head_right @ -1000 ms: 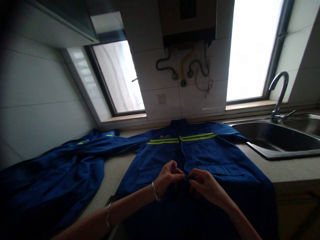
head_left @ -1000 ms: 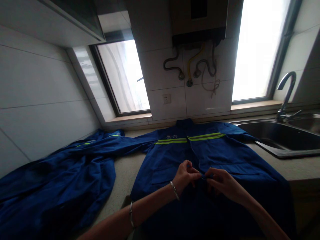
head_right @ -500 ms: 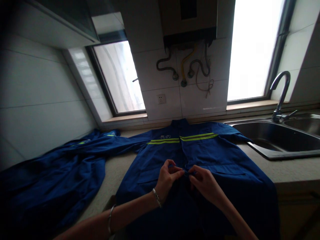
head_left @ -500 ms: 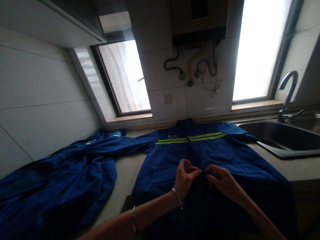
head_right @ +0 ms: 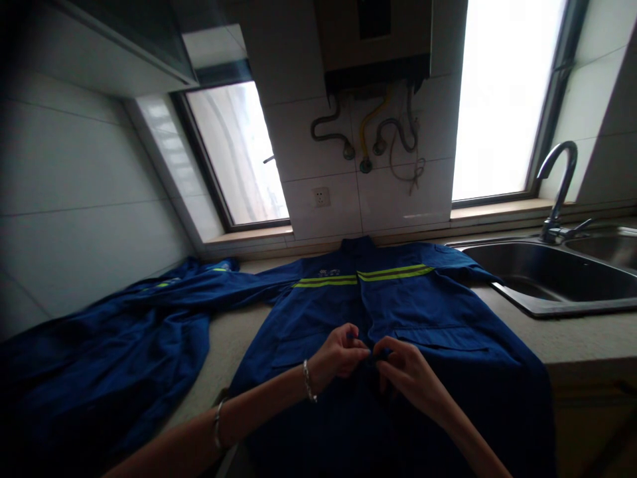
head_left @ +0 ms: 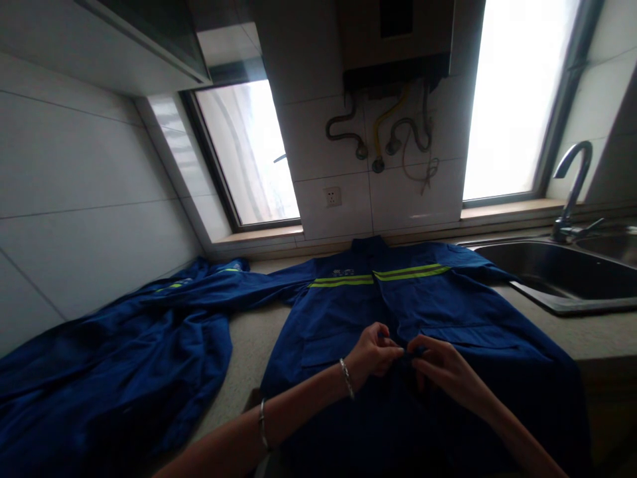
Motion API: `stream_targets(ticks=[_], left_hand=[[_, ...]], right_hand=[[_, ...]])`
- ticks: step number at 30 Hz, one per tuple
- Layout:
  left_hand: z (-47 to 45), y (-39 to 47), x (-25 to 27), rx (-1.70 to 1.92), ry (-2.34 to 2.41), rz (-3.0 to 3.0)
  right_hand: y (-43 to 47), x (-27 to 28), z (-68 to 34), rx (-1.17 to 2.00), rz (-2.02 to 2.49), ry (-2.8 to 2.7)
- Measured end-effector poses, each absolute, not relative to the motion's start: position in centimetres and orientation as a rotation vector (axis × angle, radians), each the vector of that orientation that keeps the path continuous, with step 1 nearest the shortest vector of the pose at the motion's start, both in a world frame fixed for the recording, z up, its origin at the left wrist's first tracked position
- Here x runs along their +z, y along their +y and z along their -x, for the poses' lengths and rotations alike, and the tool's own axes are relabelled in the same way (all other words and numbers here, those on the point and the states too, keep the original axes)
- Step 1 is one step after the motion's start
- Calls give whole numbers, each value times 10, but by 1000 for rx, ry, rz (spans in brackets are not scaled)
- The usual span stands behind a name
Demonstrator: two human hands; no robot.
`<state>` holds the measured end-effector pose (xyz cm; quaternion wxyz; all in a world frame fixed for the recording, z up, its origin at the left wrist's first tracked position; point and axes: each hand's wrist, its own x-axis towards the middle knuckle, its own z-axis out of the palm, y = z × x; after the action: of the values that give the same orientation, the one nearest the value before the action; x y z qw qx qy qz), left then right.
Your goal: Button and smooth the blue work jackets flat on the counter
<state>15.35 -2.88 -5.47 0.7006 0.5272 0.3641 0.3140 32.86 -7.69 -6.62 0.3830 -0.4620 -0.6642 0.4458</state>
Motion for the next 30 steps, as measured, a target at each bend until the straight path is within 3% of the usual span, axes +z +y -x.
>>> stream_targets(ticks=[13, 24, 30], left_hand=[[-152, -34, -50, 647, 731, -1238], [-145, -31, -57, 489, 559, -1760], [-149, -25, -59, 386, 759, -1533]], right_hand=[[-68, -72, -334, 1171, 1166, -1637], [-82, -94, -327, 1174, 1200, -1457], [-94, -113, -330, 1130, 1162, -1494]])
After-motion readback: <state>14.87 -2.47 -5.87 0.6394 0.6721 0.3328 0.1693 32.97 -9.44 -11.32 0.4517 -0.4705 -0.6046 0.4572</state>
